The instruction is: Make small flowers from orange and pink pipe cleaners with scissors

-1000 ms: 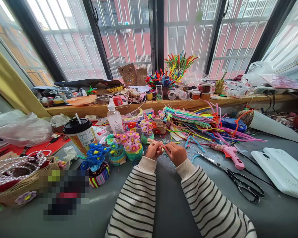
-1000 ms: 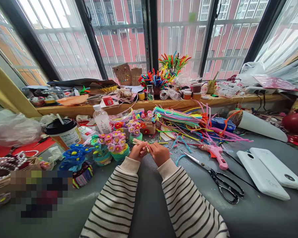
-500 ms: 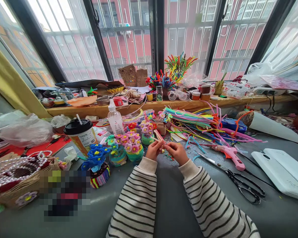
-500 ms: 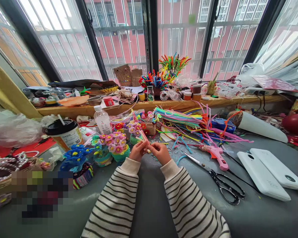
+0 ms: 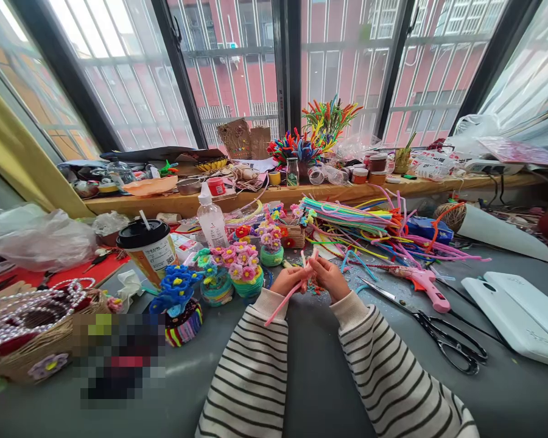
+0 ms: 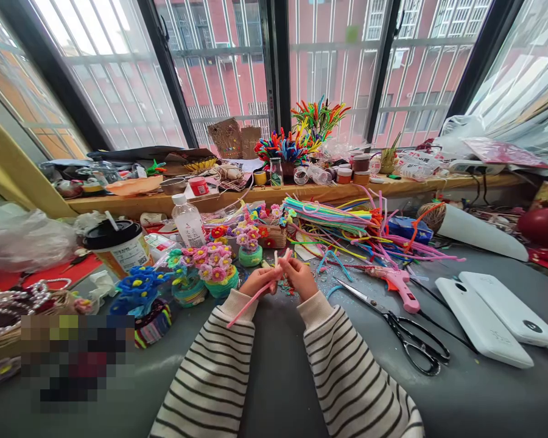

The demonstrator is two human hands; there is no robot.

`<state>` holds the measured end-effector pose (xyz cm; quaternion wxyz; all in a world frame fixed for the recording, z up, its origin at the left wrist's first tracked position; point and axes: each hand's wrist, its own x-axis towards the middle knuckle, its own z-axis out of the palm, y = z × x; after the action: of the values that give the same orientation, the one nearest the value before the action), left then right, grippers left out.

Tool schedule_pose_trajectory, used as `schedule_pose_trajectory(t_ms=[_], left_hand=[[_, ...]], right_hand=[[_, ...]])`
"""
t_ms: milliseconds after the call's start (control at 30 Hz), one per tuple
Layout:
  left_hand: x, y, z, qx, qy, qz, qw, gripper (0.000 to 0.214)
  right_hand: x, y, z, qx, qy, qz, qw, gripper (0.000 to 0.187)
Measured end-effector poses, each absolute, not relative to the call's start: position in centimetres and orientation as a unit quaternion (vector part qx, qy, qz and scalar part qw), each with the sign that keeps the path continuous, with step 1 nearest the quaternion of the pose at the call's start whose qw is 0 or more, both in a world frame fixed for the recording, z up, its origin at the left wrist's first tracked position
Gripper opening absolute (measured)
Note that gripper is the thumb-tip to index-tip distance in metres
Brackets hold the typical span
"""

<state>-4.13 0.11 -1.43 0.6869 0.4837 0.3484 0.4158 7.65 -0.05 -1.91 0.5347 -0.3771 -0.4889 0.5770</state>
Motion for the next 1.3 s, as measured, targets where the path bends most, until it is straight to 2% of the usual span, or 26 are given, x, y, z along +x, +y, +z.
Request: schedule_pose_trajectory(t_ms=[567, 800, 1067, 1167, 1300], left_hand=[[-3.61, -0.50, -0.57, 0.523, 0.388, 0.484, 0.584, 0.025], [-3.66, -0.61, -0.80, 0.555, 0.385, 0.420, 0.606, 0.022], [-3.72, -0.36, -1.21, 0.514, 0.391, 0.417, 0.640, 0.023], [-3.65, -0.38, -1.12, 0.508, 0.390, 0.420, 0.643, 0.024], [-3.68, -0.34, -1.04, 0.506, 0.383, 0.424, 0.646, 0.024]], right_hand=[[7.98, -0.01, -1.88, -0.389, -0.489, 0.520, 0.582, 0.026], [8.15, 0.26, -2.23, -0.383, -0.496, 0.514, 0.586, 0.024], [8.41, -0.13, -1.73, -0.440, -0.585, 0.379, 0.566, 0.031], [8.30, -0.13, -1.76, -0.435, -0.576, 0.390, 0.572, 0.030], [8.14, -0.07, -1.73, -0.401, -0.530, 0.464, 0.586, 0.027]])
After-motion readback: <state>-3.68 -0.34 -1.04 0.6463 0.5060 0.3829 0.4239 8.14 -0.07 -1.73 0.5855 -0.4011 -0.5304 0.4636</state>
